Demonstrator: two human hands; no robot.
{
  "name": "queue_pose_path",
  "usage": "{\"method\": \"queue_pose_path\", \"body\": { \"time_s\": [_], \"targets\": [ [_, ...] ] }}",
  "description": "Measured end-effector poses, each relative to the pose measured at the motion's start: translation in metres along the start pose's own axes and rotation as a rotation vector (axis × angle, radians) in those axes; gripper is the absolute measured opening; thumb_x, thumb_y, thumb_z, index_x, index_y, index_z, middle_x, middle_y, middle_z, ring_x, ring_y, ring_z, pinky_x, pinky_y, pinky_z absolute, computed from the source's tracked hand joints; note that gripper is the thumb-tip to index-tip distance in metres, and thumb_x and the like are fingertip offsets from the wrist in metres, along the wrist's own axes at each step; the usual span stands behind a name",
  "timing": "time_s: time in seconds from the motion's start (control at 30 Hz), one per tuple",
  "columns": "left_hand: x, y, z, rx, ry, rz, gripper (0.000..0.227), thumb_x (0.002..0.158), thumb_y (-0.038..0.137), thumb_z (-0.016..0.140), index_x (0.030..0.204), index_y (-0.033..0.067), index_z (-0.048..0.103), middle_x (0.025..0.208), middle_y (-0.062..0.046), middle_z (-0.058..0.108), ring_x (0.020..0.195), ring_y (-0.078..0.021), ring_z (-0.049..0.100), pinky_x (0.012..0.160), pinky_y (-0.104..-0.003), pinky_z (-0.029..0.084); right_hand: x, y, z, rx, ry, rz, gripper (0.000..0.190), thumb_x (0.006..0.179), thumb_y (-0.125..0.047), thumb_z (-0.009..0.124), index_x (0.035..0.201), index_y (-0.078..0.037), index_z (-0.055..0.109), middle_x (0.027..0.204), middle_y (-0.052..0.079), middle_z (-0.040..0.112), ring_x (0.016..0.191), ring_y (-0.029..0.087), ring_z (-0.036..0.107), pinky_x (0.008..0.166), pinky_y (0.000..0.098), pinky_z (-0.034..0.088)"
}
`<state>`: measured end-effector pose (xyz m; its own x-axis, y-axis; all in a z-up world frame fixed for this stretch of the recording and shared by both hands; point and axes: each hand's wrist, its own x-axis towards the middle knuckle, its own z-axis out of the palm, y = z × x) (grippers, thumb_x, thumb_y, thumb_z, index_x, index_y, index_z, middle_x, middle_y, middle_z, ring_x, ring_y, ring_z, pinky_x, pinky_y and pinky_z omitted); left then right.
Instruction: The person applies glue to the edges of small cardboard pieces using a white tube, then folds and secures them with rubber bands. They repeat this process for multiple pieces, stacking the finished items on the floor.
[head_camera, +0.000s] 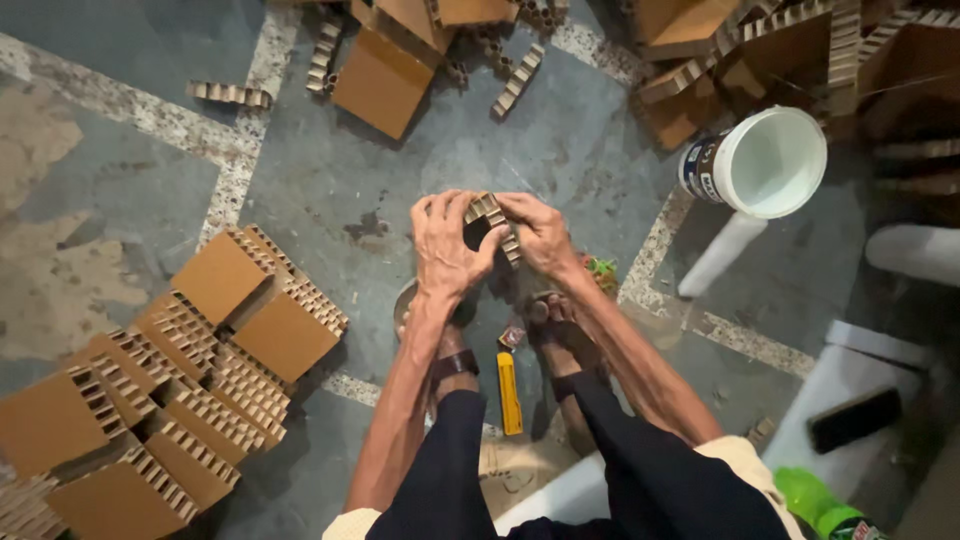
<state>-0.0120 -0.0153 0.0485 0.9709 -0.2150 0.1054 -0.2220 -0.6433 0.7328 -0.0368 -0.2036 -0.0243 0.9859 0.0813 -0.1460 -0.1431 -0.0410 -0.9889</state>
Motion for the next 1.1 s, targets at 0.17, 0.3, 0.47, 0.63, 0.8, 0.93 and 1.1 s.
{"method": "queue_pose_path", "body": {
  "time_s": [0.17, 0.3, 0.47, 0.63, 0.8, 0.93, 1.1],
  "targets": [
    [-0.003, -0.006, 0.007, -0.002, -0.033, 0.035, 0.051, 0.08, 0.029, 0.083, 0.121, 0.0052, 0.065, 0.123, -0.015, 0.064, 0.123, -0.0391, 0.051, 0.113, -0.052, 0.036, 0.0, -0.006, -0.001, -0.139, 0.023, -0.084, 0.054, 0.082, 0.01, 0.04, 0.126, 0.002, 0.071, 0.121, 0.015, 0.07, 0.115, 0.025, 0.067, 0.106, 0.0321, 0.05],
    [-0.005, -0.006, 0.006, 0.002, -0.022, 0.049, 0.051, 0.081, 0.028, 0.083, 0.122, 0.0054, 0.065, 0.123, -0.015, 0.064, 0.122, -0.0392, 0.051, 0.114, -0.052, 0.035, -0.005, -0.012, -0.002, -0.124, 0.014, -0.125, 0.058, 0.081, 0.011, 0.038, 0.129, 0.0, 0.069, 0.124, 0.015, 0.07, 0.12, 0.025, 0.066, 0.11, 0.0323, 0.048],
    [0.0, 0.0, 0.003, 0.005, -0.016, 0.035, 0.051, 0.079, 0.03, 0.084, 0.12, 0.0058, 0.067, 0.122, -0.015, 0.064, 0.122, -0.0411, 0.049, 0.112, -0.052, 0.035, -0.013, -0.035, -0.017, -0.098, -0.097, -0.147, 0.059, 0.081, 0.014, 0.04, 0.13, 0.0, 0.07, 0.134, 0.018, 0.068, 0.127, 0.027, 0.064, 0.112, 0.0344, 0.047],
    [-0.002, -0.003, 0.005, -0.011, 0.001, 0.037, 0.048, 0.081, 0.028, 0.084, 0.122, 0.0091, 0.068, 0.124, -0.015, 0.064, 0.127, -0.0403, 0.049, 0.117, -0.051, 0.034, -0.034, -0.06, -0.081, -0.322, 0.071, 0.257, 0.025, 0.093, -0.006, 0.062, 0.114, -0.006, 0.075, 0.111, 0.013, 0.076, 0.095, 0.019, 0.074, 0.087, 0.0317, 0.06],
    [-0.003, -0.004, 0.005, -0.012, -0.013, 0.027, 0.051, 0.08, 0.029, 0.085, 0.123, 0.0074, 0.067, 0.124, -0.016, 0.063, 0.126, -0.0411, 0.048, 0.116, -0.052, 0.034, -0.054, -0.025, -0.097, -0.899, -0.116, 0.148, 0.014, 0.083, -0.017, 0.076, 0.093, -0.009, 0.08, 0.09, 0.013, 0.074, 0.081, 0.029, 0.072, 0.077, 0.0389, 0.058],
    [-0.004, -0.003, 0.004, -0.016, -0.012, 0.021, 0.051, 0.08, 0.028, 0.085, 0.123, 0.0076, 0.067, 0.125, -0.016, 0.063, 0.128, -0.0419, 0.047, 0.116, -0.051, 0.034, -0.064, -0.011, -0.093, -1.031, -0.134, 0.13, 0.017, 0.081, -0.021, 0.079, 0.09, -0.007, 0.078, 0.087, 0.016, 0.068, 0.083, 0.038, 0.068, 0.073, 0.0477, 0.054],
    [-0.003, -0.001, 0.003, -0.005, -0.014, 0.021, 0.051, 0.08, 0.029, 0.085, 0.124, 0.008, 0.068, 0.125, -0.015, 0.064, 0.127, -0.0417, 0.047, 0.115, -0.051, 0.034, -0.057, -0.012, -0.087, -1.215, -0.295, 0.136, 0.021, 0.09, -0.019, 0.073, 0.095, 0.001, 0.07, 0.094, 0.022, 0.064, 0.081, 0.043, 0.065, 0.074, 0.05, 0.054]
  ]
}}
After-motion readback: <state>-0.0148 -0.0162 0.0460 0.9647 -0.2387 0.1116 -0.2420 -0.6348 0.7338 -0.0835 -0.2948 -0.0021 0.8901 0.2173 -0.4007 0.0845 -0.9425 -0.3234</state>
